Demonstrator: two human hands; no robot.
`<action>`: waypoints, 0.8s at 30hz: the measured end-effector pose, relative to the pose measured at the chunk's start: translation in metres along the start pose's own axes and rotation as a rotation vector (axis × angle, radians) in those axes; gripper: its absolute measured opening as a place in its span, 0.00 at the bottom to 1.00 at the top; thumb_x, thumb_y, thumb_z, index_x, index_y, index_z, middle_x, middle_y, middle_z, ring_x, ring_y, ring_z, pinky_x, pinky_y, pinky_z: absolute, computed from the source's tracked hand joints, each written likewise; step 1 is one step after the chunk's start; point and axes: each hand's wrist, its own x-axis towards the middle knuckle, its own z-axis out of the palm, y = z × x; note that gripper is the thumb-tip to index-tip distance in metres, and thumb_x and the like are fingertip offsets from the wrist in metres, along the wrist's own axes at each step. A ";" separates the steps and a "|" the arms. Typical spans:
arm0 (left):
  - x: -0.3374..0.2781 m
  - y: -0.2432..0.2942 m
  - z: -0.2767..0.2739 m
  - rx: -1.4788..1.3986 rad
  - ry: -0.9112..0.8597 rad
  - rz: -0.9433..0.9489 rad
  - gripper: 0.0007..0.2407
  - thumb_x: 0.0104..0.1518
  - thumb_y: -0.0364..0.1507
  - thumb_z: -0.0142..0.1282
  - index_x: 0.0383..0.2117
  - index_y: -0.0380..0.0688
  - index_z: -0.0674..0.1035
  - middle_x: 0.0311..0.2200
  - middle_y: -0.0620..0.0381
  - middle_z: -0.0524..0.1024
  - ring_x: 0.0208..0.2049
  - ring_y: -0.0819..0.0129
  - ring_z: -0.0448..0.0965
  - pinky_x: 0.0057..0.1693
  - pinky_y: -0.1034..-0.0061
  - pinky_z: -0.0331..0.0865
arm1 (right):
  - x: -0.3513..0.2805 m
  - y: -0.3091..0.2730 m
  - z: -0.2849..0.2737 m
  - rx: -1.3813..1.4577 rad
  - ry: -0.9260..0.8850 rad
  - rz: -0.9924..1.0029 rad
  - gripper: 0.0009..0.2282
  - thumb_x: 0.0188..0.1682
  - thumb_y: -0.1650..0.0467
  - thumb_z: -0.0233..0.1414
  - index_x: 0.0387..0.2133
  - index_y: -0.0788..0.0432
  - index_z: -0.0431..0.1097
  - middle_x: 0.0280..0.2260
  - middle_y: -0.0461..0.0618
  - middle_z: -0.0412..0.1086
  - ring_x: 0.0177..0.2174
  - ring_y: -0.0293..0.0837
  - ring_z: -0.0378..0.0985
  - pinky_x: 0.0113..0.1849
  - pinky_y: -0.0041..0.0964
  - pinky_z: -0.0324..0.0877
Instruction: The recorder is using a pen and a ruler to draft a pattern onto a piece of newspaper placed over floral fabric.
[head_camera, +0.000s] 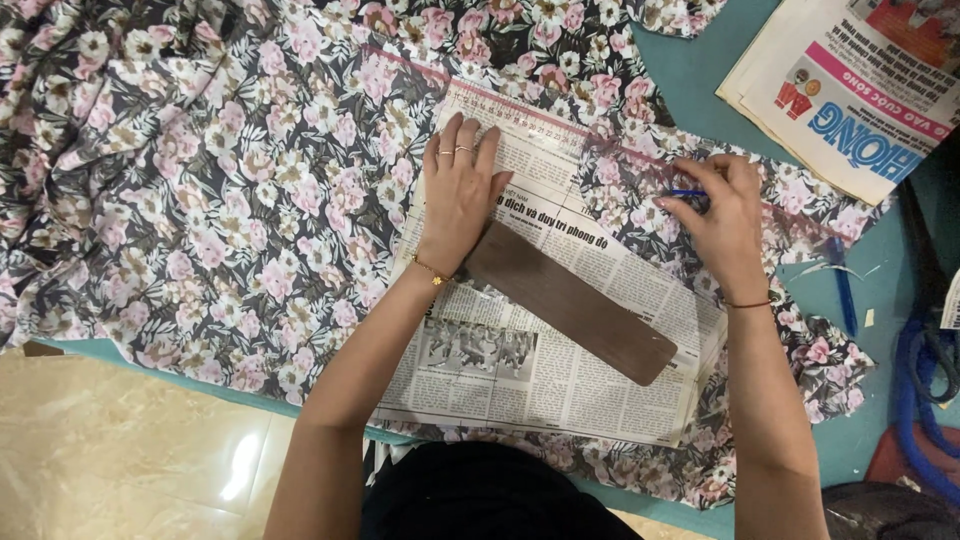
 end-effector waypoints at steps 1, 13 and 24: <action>0.000 -0.002 0.006 -0.001 -0.001 -0.001 0.23 0.64 0.39 0.60 0.61 0.41 0.71 0.59 0.46 0.66 0.67 0.51 0.60 0.70 0.51 0.54 | 0.002 0.000 -0.001 0.000 -0.001 0.000 0.23 0.43 0.64 0.67 0.53 0.58 0.77 0.45 0.54 0.67 0.48 0.53 0.67 0.53 0.46 0.65; -0.008 -0.013 0.025 -0.011 0.014 0.018 0.24 0.69 0.44 0.50 0.70 0.61 0.63 0.73 0.61 0.53 0.74 0.59 0.45 0.75 0.47 0.37 | 0.008 -0.004 0.002 0.070 0.033 -0.022 0.16 0.49 0.68 0.67 0.49 0.61 0.76 0.48 0.58 0.66 0.50 0.57 0.68 0.53 0.48 0.66; -0.004 -0.016 0.026 0.027 -0.071 0.025 0.25 0.70 0.48 0.44 0.72 0.63 0.59 0.74 0.61 0.50 0.75 0.60 0.40 0.75 0.48 0.30 | 0.009 -0.004 0.002 0.063 0.026 -0.018 0.16 0.49 0.68 0.67 0.49 0.60 0.76 0.47 0.57 0.65 0.50 0.55 0.67 0.53 0.47 0.65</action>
